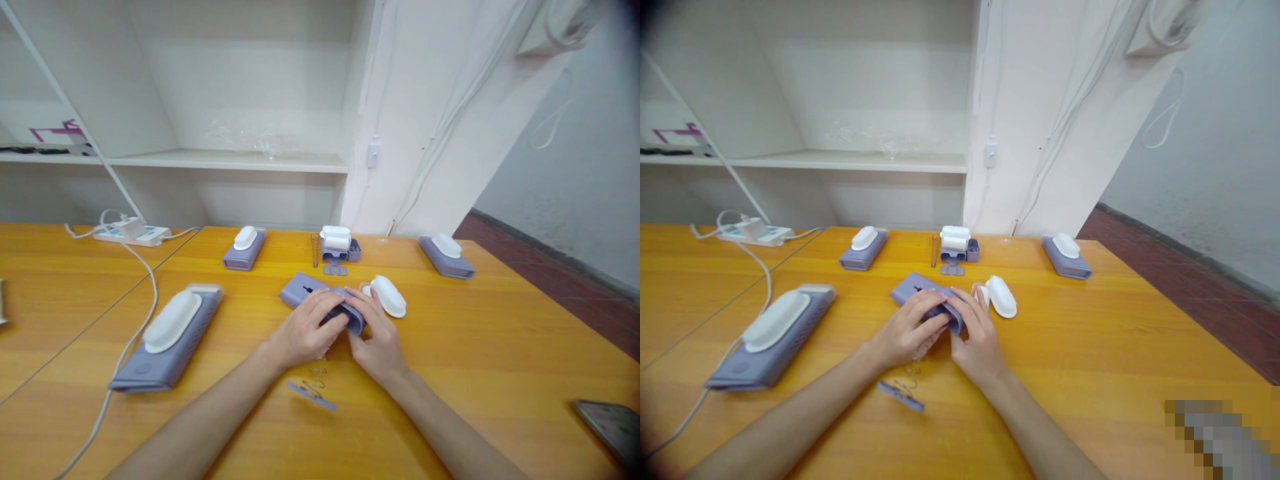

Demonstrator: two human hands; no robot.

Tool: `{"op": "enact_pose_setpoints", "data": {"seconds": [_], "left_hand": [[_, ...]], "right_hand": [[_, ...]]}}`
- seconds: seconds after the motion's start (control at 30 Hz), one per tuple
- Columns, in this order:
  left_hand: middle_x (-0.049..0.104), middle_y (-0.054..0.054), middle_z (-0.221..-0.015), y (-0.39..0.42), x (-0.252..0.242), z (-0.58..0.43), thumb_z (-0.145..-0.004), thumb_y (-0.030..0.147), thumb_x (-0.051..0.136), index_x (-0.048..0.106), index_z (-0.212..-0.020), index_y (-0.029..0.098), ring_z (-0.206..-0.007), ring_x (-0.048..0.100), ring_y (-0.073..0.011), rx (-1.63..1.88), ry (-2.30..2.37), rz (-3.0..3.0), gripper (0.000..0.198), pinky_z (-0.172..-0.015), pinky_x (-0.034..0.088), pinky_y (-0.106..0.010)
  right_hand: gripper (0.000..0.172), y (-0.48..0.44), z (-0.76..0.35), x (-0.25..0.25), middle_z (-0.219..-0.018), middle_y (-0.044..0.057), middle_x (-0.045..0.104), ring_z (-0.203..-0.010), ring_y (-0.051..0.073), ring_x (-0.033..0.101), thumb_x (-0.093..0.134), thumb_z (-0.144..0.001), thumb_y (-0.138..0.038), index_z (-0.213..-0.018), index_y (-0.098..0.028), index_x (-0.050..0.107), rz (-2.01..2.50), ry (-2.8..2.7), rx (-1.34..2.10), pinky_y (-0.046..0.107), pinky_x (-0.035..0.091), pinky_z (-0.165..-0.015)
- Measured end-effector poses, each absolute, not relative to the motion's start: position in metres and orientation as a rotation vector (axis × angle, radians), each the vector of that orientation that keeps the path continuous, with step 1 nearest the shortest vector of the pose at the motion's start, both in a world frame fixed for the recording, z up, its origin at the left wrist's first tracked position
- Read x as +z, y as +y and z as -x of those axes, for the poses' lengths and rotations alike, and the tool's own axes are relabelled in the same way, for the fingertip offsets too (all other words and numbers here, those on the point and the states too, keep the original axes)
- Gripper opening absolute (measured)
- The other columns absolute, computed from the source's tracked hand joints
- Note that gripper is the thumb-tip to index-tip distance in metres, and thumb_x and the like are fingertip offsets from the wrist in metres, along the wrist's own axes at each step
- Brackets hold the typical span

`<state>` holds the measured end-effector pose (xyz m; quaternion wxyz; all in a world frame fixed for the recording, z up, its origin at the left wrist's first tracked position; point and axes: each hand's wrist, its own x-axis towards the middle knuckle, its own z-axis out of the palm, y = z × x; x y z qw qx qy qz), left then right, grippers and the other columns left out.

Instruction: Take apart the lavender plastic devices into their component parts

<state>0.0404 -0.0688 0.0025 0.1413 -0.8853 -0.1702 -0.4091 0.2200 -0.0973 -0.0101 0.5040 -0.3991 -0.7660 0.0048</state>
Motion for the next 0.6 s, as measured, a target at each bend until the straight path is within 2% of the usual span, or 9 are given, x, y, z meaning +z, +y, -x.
{"op": "enact_pose_setpoints", "data": {"seconds": [0.1,0.2,0.33,0.6], "left_hand": [[0.056,-0.018,-0.121,-0.066,0.002,-0.041,-0.086,0.013,0.052,0.054,-0.116,0.012,-0.120,0.050,-0.0249,-1.203,-0.495,2.564,0.031,-0.095,0.050,-0.043],[0.058,-0.017,-0.121,-0.065,0.001,-0.041,-0.087,0.016,0.053,0.052,-0.118,0.012,-0.121,0.051,-0.0245,-1.189,-0.494,2.548,0.031,-0.097,0.049,-0.046],[0.060,-0.019,-0.120,-0.066,-0.001,-0.039,-0.086,0.019,0.057,0.052,-0.114,0.010,-0.122,0.051,-0.0258,-1.203,-0.443,2.527,0.030,-0.102,0.046,-0.049],[0.055,-0.024,-0.126,-0.066,-0.001,-0.035,-0.091,0.020,0.048,0.049,-0.100,0.010,-0.127,0.046,-0.0241,-1.306,-0.417,2.625,0.013,-0.100,0.048,-0.049]], "right_hand": [[0.047,-0.096,-0.222,-0.009,-0.121,0.008,0.060,-0.115,0.022,0.055,0.051,-0.077,-0.010,-0.122,-0.024,0.050,1.002,-1.842,-0.025,0.056,0.023,-0.112],[0.045,-0.097,-0.222,-0.007,-0.117,0.005,0.062,-0.114,0.023,0.055,0.053,-0.075,-0.010,-0.117,-0.025,0.052,1.102,-1.851,-0.146,0.058,0.014,-0.112],[0.045,-0.100,-0.219,-0.005,-0.112,0.003,0.064,-0.114,0.024,0.055,0.056,-0.072,-0.012,-0.115,-0.026,0.054,1.151,-1.866,-0.244,0.055,0.012,-0.112],[0.043,-0.109,-0.206,-0.002,-0.112,0.005,0.065,-0.113,0.026,0.055,0.061,-0.074,-0.020,-0.116,-0.023,0.051,1.170,-1.866,-0.251,0.054,0.011,-0.111]]}}
